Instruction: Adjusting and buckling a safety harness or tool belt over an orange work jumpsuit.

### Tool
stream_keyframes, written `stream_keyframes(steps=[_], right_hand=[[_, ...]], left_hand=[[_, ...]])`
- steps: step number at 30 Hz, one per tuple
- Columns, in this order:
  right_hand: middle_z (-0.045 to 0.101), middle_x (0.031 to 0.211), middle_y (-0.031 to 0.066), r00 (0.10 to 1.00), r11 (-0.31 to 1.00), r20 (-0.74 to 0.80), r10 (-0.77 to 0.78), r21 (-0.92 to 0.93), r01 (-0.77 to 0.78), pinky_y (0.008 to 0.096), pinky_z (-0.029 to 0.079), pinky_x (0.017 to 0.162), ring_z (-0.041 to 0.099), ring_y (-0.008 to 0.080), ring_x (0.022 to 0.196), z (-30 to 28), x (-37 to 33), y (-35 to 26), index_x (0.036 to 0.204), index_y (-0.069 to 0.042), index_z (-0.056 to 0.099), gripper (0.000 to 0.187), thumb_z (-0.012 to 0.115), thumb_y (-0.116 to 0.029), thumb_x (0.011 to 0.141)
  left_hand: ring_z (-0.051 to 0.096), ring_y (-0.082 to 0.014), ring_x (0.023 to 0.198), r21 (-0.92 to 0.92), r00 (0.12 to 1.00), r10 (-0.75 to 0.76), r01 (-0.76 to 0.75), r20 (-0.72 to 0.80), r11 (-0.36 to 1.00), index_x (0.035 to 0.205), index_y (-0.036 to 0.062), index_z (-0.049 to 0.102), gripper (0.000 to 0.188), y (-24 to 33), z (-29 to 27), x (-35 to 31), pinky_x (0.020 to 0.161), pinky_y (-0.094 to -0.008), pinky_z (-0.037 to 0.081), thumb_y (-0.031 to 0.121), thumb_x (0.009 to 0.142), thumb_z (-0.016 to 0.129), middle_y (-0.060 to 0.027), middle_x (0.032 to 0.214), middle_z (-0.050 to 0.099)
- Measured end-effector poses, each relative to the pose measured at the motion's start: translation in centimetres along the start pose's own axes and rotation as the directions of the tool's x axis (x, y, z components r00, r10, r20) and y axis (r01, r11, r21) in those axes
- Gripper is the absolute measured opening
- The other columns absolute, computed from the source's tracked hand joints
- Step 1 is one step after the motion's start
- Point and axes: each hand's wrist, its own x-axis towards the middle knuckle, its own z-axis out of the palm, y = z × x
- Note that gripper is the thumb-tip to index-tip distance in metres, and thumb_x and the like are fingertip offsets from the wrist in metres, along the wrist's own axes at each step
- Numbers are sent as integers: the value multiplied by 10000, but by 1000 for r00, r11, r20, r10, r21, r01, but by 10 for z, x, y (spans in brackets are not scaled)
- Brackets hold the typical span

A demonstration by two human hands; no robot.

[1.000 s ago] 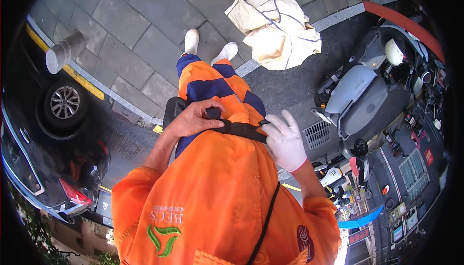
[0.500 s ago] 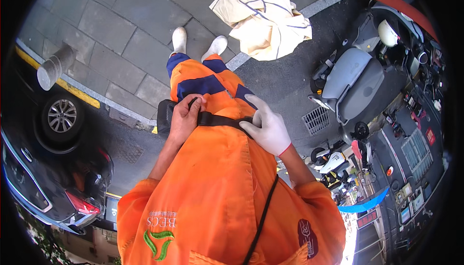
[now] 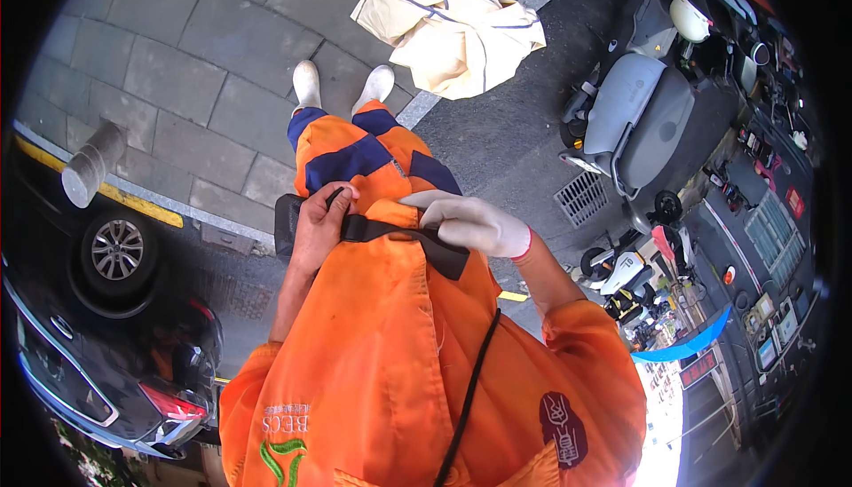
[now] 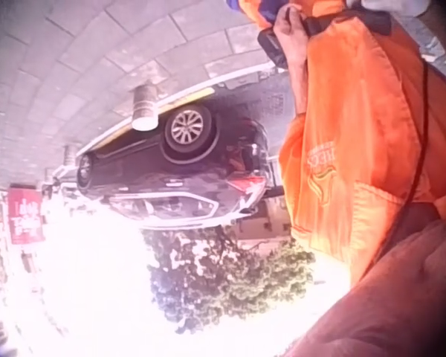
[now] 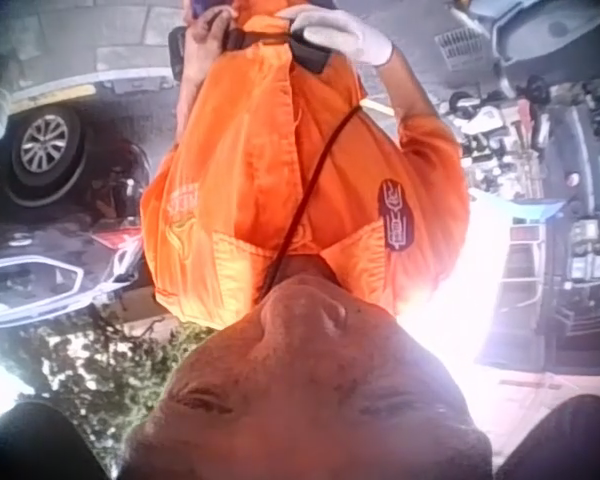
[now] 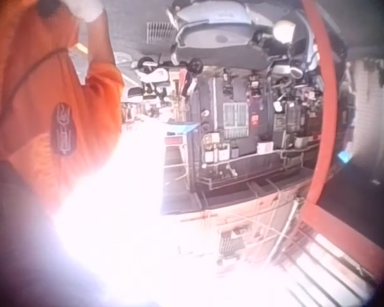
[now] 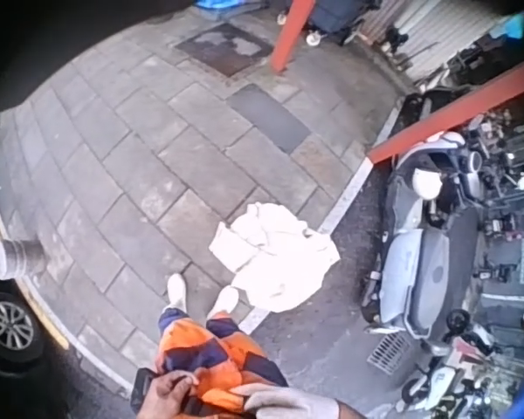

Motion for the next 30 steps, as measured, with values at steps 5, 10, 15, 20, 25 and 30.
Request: stream_keyframes(steps=[5,10,15,20,25,30], right_hand=[[631,1319,115,994,984,-90,-60,-171,44,349,494,989,627,221,1152,3,0,8,1110,27,699,224,629,-148,987],[621,1318,123,993,984,-95,71,-158,-86,360,490,1032,607,232,1206,9,8,-14,1309,-34,637,352,651,-144,975],[595,1404,113,999,996,-18,43,83,-41,342,443,1087,575,222,1277,-11,2,3,1401,8,570,460,581,-241,1015],[604,1390,125,999,999,47,14,33,-16,359,424,1107,560,221,1299,-12,-4,6,1396,29,562,468,621,-188,986],[614,1345,125,988,996,-140,65,-47,-72,360,457,1076,597,235,1238,-4,-1,0,1445,-28,520,639,747,-101,852],[674,1230,95,989,957,-142,35,-279,-74,360,506,985,650,238,1114,4,-1,-6,1315,-50,608,556,803,-139,802]], left_hand=[[497,-22,667,24,1000,13,-13,-3,1000,1011,49,666,172,1,2,2,586,-204,399,169,1071,558,49,758,569],[517,-32,692,62,998,41,-38,-44,997,1021,31,670,181,-3,1,4,622,-211,424,163,1070,557,36,762,583],[525,-39,696,25,998,40,-39,-43,999,1025,16,672,190,1,-1,4,625,-212,427,154,1073,551,32,763,589],[524,-39,685,-31,999,30,-31,-27,999,1021,21,674,192,0,-4,6,617,-207,422,153,1076,547,31,762,592],[514,-34,661,9,999,32,-32,-43,999,1016,26,673,192,-1,-5,6,595,-207,410,162,1076,552,34,751,592],[508,-31,655,-35,1000,3,-3,-8,999,1022,27,675,193,-3,-9,8,586,-206,403,165,1076,552,36,744,590]])
